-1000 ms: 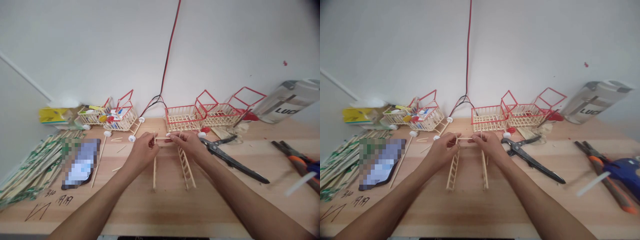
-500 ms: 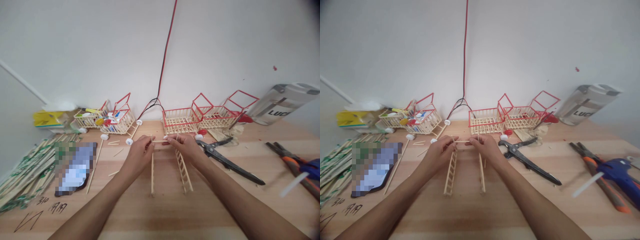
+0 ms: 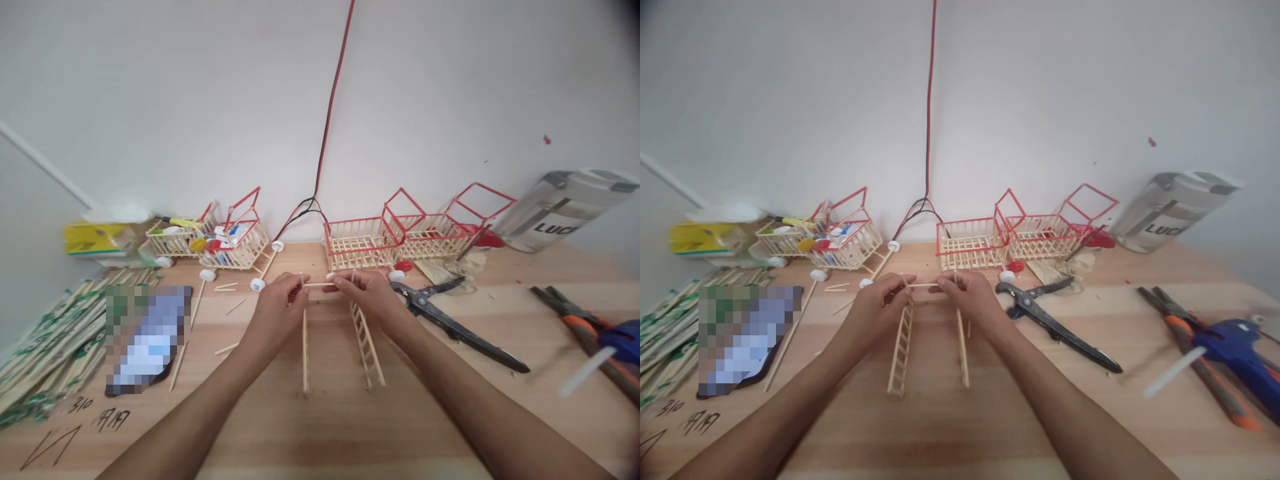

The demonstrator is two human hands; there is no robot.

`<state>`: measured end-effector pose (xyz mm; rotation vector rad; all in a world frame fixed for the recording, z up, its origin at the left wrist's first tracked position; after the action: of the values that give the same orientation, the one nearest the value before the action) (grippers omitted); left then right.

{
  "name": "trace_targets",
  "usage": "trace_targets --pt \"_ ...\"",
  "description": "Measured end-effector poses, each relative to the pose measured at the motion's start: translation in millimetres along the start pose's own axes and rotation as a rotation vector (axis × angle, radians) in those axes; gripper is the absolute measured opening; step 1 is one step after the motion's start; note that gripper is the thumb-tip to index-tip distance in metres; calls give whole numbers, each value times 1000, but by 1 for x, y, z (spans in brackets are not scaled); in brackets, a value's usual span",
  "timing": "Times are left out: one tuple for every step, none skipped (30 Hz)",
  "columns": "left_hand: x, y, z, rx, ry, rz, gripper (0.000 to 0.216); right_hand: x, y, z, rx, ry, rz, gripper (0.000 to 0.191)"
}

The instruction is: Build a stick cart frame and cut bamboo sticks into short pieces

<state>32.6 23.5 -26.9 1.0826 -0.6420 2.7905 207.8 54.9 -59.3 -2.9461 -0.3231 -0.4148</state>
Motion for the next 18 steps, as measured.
trace_targets --pt "0 0 0 -2 2 3 17 0 0 0 4 -2 -3 26" --pt "0 1 0 -5 5 5 18 0 0 0 8 -6 -4 26" --pt "0 1 0 -8 7 10 19 -1 -1 1 12 -10 -7 26" --pt "0 1 0 -10 9 14 19 -1 -1 1 15 -17 -7 25" --pt "0 1 0 -11 10 17 20 -1 -1 2 15 -23 -5 25" --pt "0 1 1 -10 9 19 19 -1 -1 2 13 -28 -2 25" --pt "0 1 1 -10 10 20 19 -1 -1 3 11 -32 0 25" --pt "0 1 1 -8 10 22 19 -2 -2 3 8 -36 0 25" --pt "0 0 1 -7 10 25 19 -2 -2 3 7 -39 -1 25" --pt "0 0 2 -7 12 29 19 -2 -2 3 5 -41 -3 25" --pt "0 0 2 -9 16 33 19 -2 -2 3 3 -42 -4 25" --pt "0 0 2 -11 21 35 19 -2 -1 3 2 -43 -3 25" --pt "0 0 2 -11 25 35 19 -2 -1 3 2 -42 -3 25" --pt "0 0 2 -10 28 35 20 -2 -1 3 3 -42 -3 24" --pt "0 0 2 -7 31 36 21 -2 -1 3 5 -47 -3 24" --pt "0 0 2 -2 31 38 22 -2 -1 3 7 -56 -6 24" --pt "0 0 2 3 31 41 22 -2 0 4 8 -67 -10 24" --pt "0 1 2 7 32 45 23 -2 0 5 9 -78 -13 24"
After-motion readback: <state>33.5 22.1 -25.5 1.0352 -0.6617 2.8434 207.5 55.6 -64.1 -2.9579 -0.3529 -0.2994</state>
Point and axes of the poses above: each hand's wrist, its own y-axis away from the middle knuckle, its own x-axis out of the back of the hand, z = x × y, the point moved 4 cm from there along -y, towards the middle knuckle, and after that the axes turned 4 degrees about -x, right-handed, at the moved point
